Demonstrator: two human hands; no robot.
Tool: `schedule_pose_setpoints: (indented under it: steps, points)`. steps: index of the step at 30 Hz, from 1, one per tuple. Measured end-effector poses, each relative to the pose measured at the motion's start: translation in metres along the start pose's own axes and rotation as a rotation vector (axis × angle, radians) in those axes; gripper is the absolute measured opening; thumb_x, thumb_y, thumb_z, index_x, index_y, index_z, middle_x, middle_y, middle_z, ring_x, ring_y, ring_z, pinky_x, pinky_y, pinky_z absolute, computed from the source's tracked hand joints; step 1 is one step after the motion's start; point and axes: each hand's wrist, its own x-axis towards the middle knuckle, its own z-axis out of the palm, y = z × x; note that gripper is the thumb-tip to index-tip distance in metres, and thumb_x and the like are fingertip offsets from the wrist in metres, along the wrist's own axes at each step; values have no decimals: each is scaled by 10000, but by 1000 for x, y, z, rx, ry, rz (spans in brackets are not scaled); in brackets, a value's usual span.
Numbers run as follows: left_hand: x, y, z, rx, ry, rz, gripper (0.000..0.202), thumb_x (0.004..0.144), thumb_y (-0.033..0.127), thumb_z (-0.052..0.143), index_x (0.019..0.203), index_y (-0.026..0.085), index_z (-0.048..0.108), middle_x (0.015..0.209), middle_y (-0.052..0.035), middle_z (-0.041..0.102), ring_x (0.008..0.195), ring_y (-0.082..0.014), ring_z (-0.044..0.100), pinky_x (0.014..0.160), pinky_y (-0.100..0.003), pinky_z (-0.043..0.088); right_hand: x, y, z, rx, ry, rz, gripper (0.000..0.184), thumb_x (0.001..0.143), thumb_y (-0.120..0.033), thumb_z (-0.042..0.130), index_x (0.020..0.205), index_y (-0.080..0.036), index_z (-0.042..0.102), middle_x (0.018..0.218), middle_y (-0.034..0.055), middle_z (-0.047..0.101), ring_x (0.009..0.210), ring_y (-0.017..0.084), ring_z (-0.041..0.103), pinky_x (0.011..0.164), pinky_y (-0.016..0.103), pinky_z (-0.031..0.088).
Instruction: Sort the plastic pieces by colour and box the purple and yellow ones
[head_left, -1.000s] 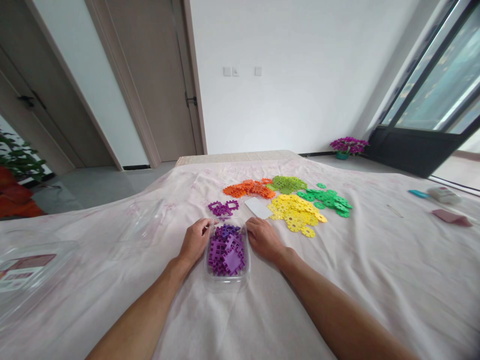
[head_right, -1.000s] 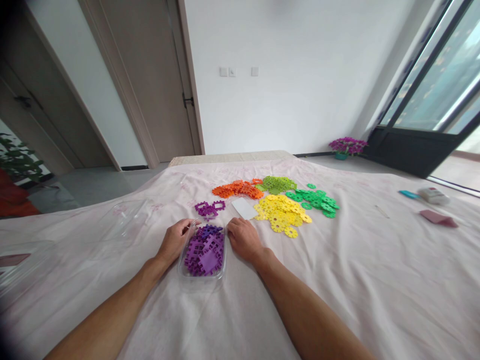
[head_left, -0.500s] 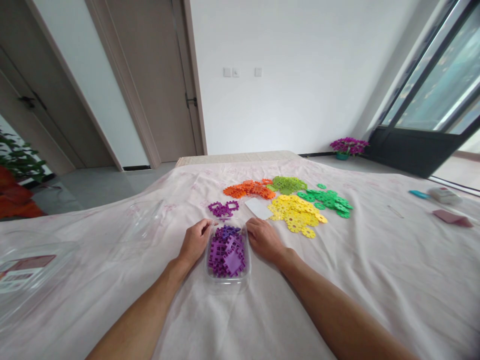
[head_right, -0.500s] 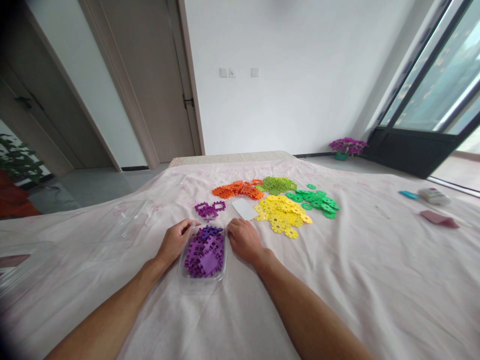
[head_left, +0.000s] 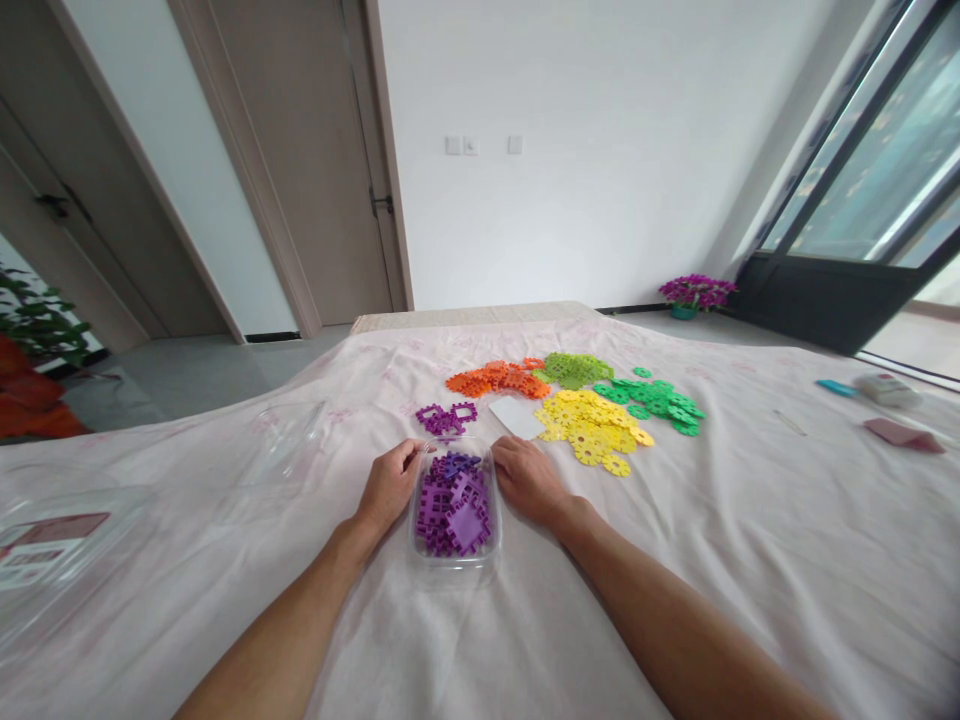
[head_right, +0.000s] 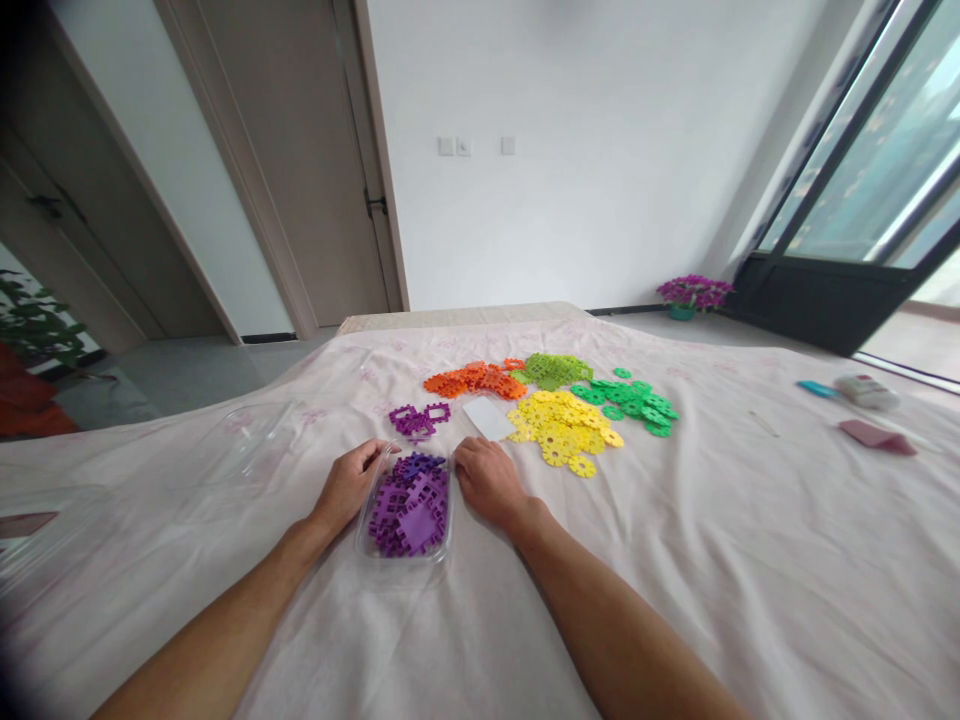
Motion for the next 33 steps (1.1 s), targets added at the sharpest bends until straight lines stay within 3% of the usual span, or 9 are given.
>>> schedule_pose_setpoints:
  steps: [10,33]
  points:
    - [0,2,-1,14,-14,2,278,889,347,483,1002,224,705,978,-12,752,902,-184,681,824,-255,492,0,0,-1,-8,-5,3,185,903,-102,463,775,-187,566,883,38,625,866,155,550,777,264,351]
    - [0,1,0,67,-39,0,313,891,319,464,1080,235,699,984,-21,755,869,-183,683,773,-246,495,0,-1,-1,-29,-22,8,170,883,-89,481,786,-186,581,895,42,630,877,159,544,785,269,350]
